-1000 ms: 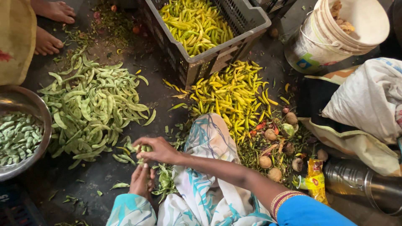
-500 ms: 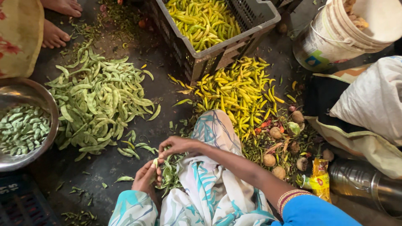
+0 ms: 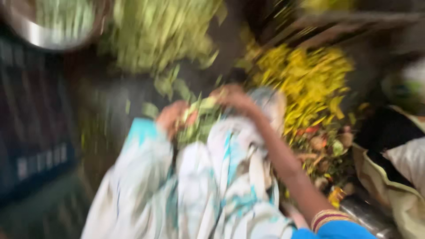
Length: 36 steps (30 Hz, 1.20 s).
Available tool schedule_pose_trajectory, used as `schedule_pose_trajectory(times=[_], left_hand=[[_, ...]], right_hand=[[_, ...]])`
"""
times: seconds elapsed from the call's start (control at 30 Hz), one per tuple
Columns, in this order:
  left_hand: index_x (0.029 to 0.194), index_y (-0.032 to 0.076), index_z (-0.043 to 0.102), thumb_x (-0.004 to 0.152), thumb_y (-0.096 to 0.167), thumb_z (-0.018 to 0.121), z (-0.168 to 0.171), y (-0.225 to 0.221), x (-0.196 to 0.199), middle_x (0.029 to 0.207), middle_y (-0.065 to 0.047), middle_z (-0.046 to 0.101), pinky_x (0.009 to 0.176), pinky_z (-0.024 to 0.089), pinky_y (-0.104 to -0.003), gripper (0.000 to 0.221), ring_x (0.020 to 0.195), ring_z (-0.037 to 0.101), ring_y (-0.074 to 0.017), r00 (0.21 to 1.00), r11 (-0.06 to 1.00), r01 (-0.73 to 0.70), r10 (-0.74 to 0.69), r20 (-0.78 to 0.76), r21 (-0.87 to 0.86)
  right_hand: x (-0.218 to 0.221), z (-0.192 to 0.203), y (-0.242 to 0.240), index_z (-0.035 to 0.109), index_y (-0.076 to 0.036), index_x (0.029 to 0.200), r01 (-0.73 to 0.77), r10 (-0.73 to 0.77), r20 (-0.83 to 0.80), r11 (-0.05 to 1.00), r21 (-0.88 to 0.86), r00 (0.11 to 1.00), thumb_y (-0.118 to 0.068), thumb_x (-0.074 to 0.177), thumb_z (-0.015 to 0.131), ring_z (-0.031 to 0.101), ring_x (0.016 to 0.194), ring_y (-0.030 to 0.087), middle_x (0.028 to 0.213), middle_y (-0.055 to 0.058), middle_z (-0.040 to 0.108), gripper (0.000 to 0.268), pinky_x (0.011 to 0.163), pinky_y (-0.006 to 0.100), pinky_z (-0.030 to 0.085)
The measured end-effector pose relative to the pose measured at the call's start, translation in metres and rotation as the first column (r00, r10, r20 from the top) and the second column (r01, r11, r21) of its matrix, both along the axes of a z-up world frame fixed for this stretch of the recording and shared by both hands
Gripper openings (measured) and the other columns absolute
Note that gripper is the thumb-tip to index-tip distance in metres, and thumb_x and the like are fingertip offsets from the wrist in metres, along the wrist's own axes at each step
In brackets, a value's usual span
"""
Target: The person sits on the floor and peels the outer skin off green vegetable pods by hand. They place the peeled pods into a metal bowl and discard the peels onto the floor.
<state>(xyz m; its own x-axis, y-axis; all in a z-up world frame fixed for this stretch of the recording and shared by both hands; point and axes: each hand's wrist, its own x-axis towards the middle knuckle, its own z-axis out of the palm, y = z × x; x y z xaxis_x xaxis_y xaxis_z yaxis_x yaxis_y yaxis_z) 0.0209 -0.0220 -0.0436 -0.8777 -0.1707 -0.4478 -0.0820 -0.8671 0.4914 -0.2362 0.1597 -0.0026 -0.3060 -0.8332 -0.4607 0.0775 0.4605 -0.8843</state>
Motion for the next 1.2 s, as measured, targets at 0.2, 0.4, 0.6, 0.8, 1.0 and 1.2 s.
schedule_pose_trajectory(times=[0.2,0.4,0.6,0.8,1.0,1.2], left_hand=[[0.123,-0.001,0.060,0.094,-0.005,0.048,-0.028,0.010,0.016,0.115,-0.015,0.071,0.090,0.063,-0.036,0.032,0.097,0.075,-0.0228,0.999,1.000,-0.030,0.030,0.029,0.005],[0.131,0.005,0.062,0.104,0.009,0.050,-0.065,0.004,0.015,0.091,-0.007,0.066,0.065,0.058,-0.032,0.030,0.070,0.063,-0.0139,0.993,0.994,-0.010,0.023,0.116,-0.111],[0.137,0.011,0.062,0.110,0.021,0.054,-0.040,0.008,0.003,0.093,-0.003,0.062,0.069,0.054,-0.029,0.030,0.076,0.055,-0.0106,0.966,0.878,-0.162,0.234,0.109,-0.451],[0.136,0.011,0.064,0.112,0.029,0.055,0.051,0.020,-0.005,0.125,-0.005,0.072,0.105,0.050,-0.034,0.032,0.121,0.065,-0.0171,0.970,0.647,-0.021,-0.170,-0.171,-0.762],[0.117,0.010,0.075,0.101,0.014,0.066,0.015,-0.033,0.024,0.113,-0.011,0.077,0.096,0.053,-0.041,0.019,0.108,0.069,-0.0299,0.963,0.043,0.019,0.268,0.030,-0.999],[0.111,0.009,0.072,0.090,0.011,0.080,-0.044,-0.099,0.110,0.113,-0.014,0.070,0.094,0.050,-0.049,0.023,0.108,0.063,-0.0380,0.795,-0.296,0.277,0.604,0.045,-0.914]], right_hand=[[-0.015,0.004,0.025,0.073,-0.001,0.131,0.111,-0.107,0.048,0.990,-0.090,0.993,-0.018,0.102,0.071,0.059,0.071,0.007,0.099,0.003,0.070,0.033,0.064,0.022,0.052],[-0.087,0.016,0.040,0.065,-0.008,0.125,0.534,-0.337,0.514,0.789,-0.303,0.789,-0.018,0.113,0.060,0.056,0.077,0.007,0.114,0.005,0.073,0.017,0.064,0.018,0.040],[-0.128,0.034,0.048,0.064,-0.009,0.114,0.347,-0.289,0.192,0.793,-0.501,0.938,-0.047,0.111,0.054,0.064,0.085,0.022,0.102,0.009,0.069,0.040,0.073,0.037,0.054],[0.062,-0.046,-0.022,0.065,-0.011,0.112,0.352,-0.345,0.732,0.923,0.152,0.587,-0.055,0.101,0.055,0.072,0.087,0.020,0.101,0.007,0.070,0.046,0.074,0.039,0.062],[0.073,-0.020,-0.013,0.064,-0.005,0.111,0.353,-0.048,0.991,0.936,0.000,0.127,-0.034,0.123,0.049,0.069,0.073,0.018,0.098,0.010,0.069,0.035,0.059,0.027,0.057],[0.061,-0.029,-0.006,0.062,-0.006,0.105,0.526,-0.301,0.923,0.839,0.138,0.238,-0.024,0.114,0.050,0.068,0.082,0.018,0.099,0.012,0.066,0.023,0.068,0.027,0.057]])
